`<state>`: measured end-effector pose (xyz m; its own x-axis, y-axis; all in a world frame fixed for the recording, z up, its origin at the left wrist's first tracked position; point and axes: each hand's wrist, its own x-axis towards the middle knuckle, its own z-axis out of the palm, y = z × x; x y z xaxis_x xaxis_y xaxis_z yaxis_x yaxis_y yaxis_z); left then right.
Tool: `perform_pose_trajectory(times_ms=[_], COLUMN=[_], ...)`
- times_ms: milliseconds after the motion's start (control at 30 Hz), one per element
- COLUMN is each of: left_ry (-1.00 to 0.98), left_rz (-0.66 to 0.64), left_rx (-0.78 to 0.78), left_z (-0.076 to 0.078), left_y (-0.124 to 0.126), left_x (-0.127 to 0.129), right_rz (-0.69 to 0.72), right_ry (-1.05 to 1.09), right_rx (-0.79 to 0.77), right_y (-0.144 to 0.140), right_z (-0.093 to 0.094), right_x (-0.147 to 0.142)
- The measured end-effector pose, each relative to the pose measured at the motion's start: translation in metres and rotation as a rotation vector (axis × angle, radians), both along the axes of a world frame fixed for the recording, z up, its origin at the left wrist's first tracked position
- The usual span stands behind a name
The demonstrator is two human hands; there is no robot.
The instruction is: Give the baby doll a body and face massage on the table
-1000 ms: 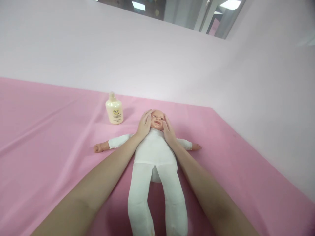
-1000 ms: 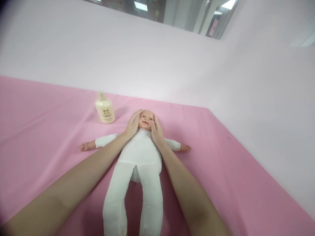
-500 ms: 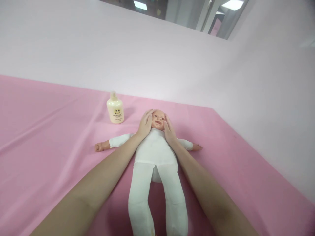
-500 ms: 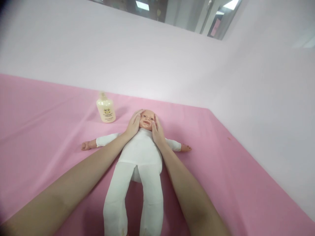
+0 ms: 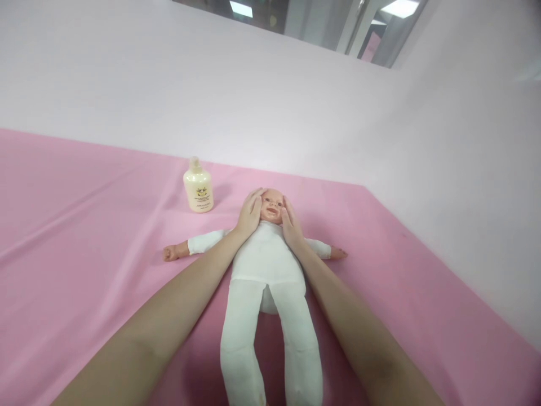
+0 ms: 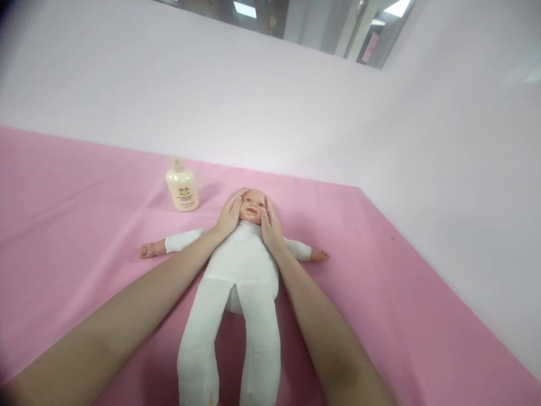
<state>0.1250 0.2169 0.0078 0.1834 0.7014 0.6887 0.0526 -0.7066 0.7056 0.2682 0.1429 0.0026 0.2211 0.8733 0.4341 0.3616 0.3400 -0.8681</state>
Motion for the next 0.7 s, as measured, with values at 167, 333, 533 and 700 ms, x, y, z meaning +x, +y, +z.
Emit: perform_pose_trajectory(times_ms=[167,333,533,700], left_ry=[-0.004,-0.004,-0.008,-0.007], left_rz=[-0.003,-0.005,-0.010,-0.004], left_rx=[0.003,0.005,0.000,-0.003], left_z=[-0.0003,-0.0002,-0.0002,-0.0008], left_y=[0.0000,0.0000,0.0006,0.0013], left_x=[-0.0001,0.0000,0.0001,0.0004], right_rz=[-0.006,-0.012,-0.014,-0.020], right_ry=[0.002,0.002,0.002,-0.003], right_rx=[-0.001,0.002,-0.002,0.010], right_y=[0.0005,0.0021,0.0033,0.0021], right_z=[-0.0006,-0.0018,-0.0028,-0.0019], right_x=[0.0003,0.0014,0.0015,0.0007])
